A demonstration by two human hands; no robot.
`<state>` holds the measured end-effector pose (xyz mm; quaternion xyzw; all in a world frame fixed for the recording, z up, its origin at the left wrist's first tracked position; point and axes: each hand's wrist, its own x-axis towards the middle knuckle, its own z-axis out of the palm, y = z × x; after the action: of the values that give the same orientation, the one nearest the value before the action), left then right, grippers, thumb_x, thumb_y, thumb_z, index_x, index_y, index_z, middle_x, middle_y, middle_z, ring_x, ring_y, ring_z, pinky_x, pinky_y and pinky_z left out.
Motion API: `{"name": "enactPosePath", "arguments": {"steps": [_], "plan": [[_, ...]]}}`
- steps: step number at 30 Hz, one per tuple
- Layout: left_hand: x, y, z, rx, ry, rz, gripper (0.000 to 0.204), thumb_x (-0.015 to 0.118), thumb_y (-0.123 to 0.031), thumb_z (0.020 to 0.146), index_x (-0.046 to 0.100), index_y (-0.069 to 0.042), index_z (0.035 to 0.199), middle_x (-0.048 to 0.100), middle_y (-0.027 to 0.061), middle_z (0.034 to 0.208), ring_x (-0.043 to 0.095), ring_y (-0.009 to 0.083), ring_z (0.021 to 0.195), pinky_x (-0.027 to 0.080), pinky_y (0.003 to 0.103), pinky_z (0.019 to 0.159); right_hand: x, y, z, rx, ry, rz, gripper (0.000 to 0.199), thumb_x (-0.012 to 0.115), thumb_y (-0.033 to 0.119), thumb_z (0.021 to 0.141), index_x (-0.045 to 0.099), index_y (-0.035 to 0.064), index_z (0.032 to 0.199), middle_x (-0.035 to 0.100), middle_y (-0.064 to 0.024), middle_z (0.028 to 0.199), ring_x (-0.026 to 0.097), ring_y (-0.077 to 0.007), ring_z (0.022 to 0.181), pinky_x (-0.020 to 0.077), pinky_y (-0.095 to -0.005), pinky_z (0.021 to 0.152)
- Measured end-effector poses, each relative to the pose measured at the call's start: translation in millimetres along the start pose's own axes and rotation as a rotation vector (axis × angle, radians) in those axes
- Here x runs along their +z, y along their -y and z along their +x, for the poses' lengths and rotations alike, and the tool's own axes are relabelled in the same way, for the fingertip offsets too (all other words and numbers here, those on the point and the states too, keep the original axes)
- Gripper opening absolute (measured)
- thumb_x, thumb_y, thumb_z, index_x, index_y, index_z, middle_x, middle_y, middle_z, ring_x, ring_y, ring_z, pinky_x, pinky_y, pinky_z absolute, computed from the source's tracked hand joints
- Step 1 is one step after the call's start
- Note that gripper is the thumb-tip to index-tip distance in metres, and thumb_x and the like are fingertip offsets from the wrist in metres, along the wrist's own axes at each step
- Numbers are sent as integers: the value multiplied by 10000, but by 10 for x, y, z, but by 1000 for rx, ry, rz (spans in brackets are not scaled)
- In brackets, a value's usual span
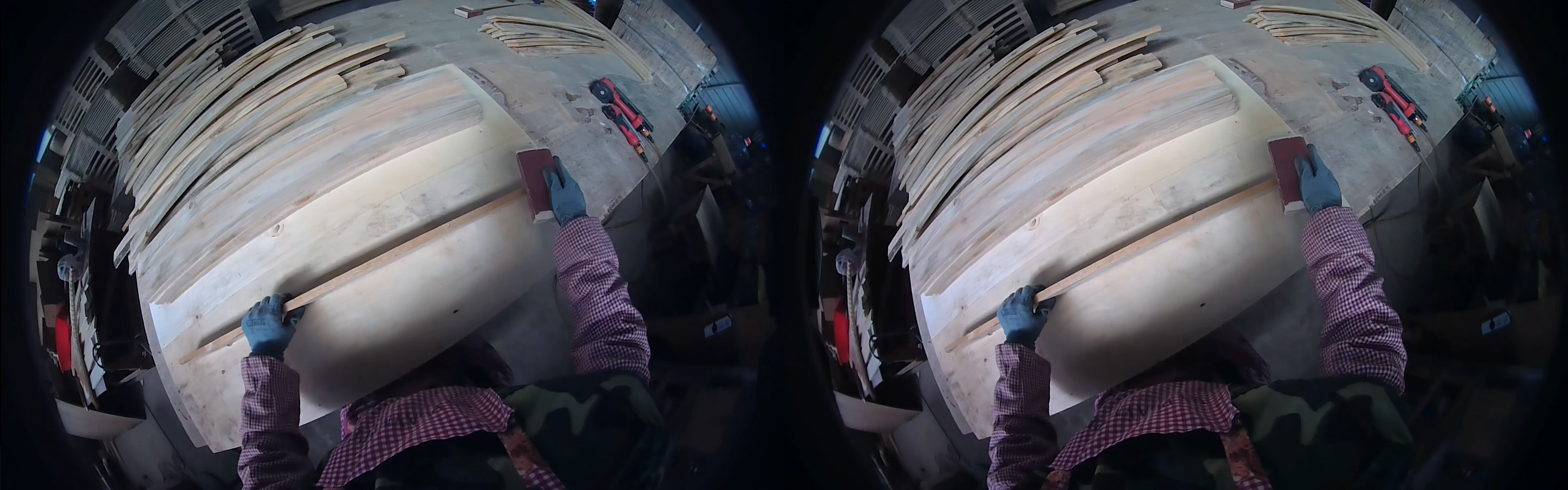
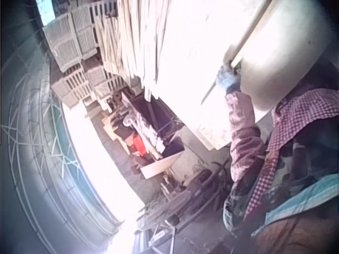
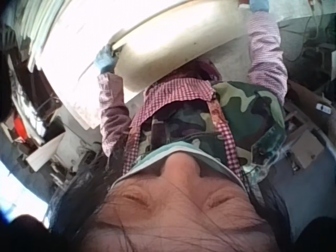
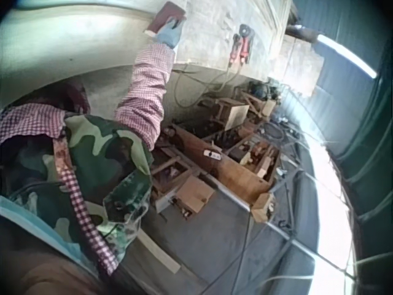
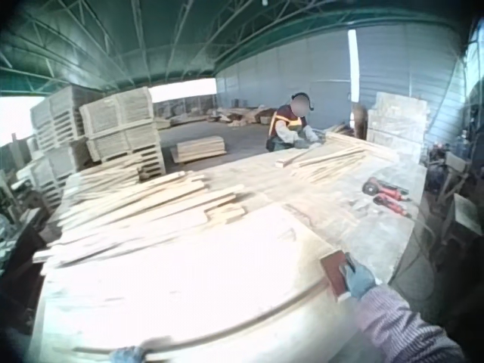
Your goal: The person sands a long wooden plank on a workbench using a sanding block. They repeatedly rub the block along the plank's surface and edges, occasionally lifting and repositioning the plank to access different areas.
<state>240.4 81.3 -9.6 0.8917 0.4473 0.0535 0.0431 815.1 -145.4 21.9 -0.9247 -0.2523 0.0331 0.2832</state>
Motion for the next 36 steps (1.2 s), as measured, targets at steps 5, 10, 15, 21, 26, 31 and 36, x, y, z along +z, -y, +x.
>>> {"name": "enactPosePath", "arguments": {"steps": [5,10,15,21,26,31,36], "plan": [[-68,9,-26,-28,17,40,280,751,-383,783,683,-237,1011,679,35,917,660,281,875,508,445,782,571,630,-888,-48,155,285,600,520,524,974,421,252,1500,640,-218,1257,614,-402,1149,491,-439,976],[-73,19,-40,-17,-15,41,280,756,-389,778,686,-237,1003,681,34,897,660,282,865,510,442,772,719,1271,-1511,-194,386,120,574,528,516,971,371,386,1508,683,-250,1044,675,-404,969,521,-471,880],[-81,-2,-9,4,-32,17,272,756,-386,777,686,-228,988,680,39,871,662,287,864,511,446,769,551,469,-630,-39,70,173,522,479,530,990,447,342,1475,670,-198,1193,655,-392,1051,514,-454,918],[-72,30,-6,-21,-24,2,276,760,-385,772,688,-220,981,680,45,877,663,293,858,510,447,769,380,363,-384,-16,54,-53,607,471,593,965,421,311,1499,601,-289,1180,617,-435,1101,491,-466,973],[-49,22,-13,12,-49,11,279,759,-386,775,686,-218,985,679,48,882,661,295,849,509,449,768,269,737,-605,115,149,-153,878,612,655,847,292,255,1560,412,-285,1437,486,-436,1279,425,-502,1062],[-17,21,-27,32,-77,5,273,751,-386,784,687,-216,989,675,49,871,659,294,841,510,450,767,273,763,-634,60,128,-321,1023,711,583,790,207,168,1578,343,-268,1489,427,-435,1321,413,-531,1064],[-45,-48,-6,27,-70,-23,271,754,-373,780,685,-209,985,673,47,874,654,298,826,507,453,759,514,743,-690,-66,-80,-368,867,694,448,800,322,91,1498,470,-200,1337,516,-396,1182,487,-546,921]]}}
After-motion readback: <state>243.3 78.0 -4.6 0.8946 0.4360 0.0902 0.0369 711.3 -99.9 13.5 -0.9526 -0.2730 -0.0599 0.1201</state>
